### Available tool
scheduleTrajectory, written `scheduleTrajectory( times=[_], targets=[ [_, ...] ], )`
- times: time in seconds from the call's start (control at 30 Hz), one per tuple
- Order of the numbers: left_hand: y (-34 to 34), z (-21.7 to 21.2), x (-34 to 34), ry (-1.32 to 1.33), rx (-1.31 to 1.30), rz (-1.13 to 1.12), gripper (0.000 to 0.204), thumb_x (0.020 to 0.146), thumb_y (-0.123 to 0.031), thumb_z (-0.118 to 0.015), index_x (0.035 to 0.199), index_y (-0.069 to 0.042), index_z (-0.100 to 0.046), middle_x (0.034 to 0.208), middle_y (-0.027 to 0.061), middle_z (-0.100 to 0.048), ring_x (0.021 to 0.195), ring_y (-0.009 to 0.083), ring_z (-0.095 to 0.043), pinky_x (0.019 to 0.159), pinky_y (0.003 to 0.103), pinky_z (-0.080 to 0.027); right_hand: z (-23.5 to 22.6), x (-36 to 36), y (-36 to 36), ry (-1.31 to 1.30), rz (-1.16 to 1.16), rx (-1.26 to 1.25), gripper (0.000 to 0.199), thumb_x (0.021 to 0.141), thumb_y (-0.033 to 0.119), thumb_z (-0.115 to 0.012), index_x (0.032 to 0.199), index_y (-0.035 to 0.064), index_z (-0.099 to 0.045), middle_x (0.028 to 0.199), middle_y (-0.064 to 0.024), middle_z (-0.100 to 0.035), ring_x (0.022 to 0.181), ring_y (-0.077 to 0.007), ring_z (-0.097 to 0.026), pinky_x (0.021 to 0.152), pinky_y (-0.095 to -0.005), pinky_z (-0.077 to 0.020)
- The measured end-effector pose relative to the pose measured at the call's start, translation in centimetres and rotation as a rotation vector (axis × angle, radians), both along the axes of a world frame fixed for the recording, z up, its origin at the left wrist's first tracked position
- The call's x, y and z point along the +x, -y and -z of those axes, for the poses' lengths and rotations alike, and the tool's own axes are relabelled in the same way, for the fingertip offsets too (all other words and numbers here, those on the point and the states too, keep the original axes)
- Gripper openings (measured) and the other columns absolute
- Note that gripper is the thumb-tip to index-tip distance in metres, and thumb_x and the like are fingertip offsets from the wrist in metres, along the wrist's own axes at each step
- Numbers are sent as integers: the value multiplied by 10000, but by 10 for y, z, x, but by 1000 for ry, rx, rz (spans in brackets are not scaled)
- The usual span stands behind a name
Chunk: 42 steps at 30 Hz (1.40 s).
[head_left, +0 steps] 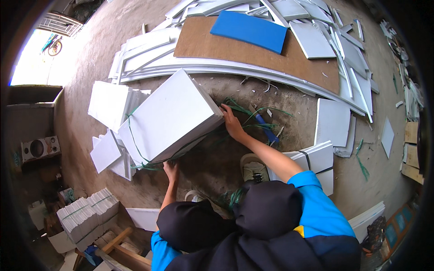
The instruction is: The person sits on the floor and bundles a stack of white rectangular panels using green plastic strapping. They wrap the strap around the stack, tie a knot, and use a blue tool to tighten the binding before cutting the excess strap.
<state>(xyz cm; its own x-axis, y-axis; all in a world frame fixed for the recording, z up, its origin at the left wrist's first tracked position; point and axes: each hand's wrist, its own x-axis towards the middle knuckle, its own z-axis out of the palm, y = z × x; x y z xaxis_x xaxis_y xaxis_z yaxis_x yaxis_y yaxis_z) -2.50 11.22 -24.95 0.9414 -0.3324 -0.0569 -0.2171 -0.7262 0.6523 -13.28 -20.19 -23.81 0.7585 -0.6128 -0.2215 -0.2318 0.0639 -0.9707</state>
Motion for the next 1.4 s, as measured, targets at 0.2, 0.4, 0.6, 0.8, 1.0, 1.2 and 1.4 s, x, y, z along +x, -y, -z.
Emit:
scheduleTrajectory(
  times=[0.2,0.4,0.6,0.8,1.0,1.2,1.4],
  targets=[
    [4,19,-8,-169,-291,-99,573,739,-83,-642,1210,-3,-326,1143,173,-488,1057,247,-487,865,335,-392,-16,-4,-16,99,44,-237,408,865,47,-401,1270,54,-355,1077,-247,-536,952,-406,-545,759,-417,-464],
    [-7,22,-8,-132,-146,25,603,711,-105,-678,1201,4,-343,1150,191,-480,1075,288,-471,889,344,-374,-22,-7,-18,68,-14,-419,531,822,-18,-415,1327,14,-255,1195,-276,-453,1012,-419,-503,811,-425,-449],
    [-4,10,5,-236,-88,116,772,666,-146,-721,1267,39,-272,1199,235,-446,1138,333,-427,955,370,-335,15,-6,-9,97,-144,-690,550,827,4,-447,1325,-44,-218,1306,-276,-326,1201,-382,-356,975,-425,-313],
    [0,-14,-8,231,-476,59,1083,633,-250,-767,1385,-32,-20,1437,198,-34,1331,321,-108,1061,385,-208,12,-28,-16,-90,-181,-410,570,844,29,-494,1322,-28,-189,1314,-216,-314,1218,-292,-363,973,-366,-328],
    [13,-31,-24,59,-651,79,1080,615,-176,-764,1389,-56,-20,1418,196,-131,1306,339,-179,1066,401,-193,-13,-13,-25,-86,-154,-205,665,815,40,-554,1338,-15,-146,1286,-217,-379,1191,-280,-396,971,-348,-323],
    [13,-31,-29,138,-631,20,1073,575,-98,-763,1387,-56,-61,1385,186,-205,1258,361,-253,1042,407,-248,3,-8,-19,-149,-174,-310,670,833,74,-546,1347,48,-118,1299,-198,-336,1196,-274,-387,959,-346,-330],
    [-13,-6,-5,233,-412,69,1035,524,22,-746,1368,-38,-151,1290,181,-343,1128,359,-373,961,394,-353,13,-6,-7,-187,-226,-318,678,808,71,-589,1302,5,-129,1291,-215,-313,1193,-280,-375,968,-357,-321]
  ],
)
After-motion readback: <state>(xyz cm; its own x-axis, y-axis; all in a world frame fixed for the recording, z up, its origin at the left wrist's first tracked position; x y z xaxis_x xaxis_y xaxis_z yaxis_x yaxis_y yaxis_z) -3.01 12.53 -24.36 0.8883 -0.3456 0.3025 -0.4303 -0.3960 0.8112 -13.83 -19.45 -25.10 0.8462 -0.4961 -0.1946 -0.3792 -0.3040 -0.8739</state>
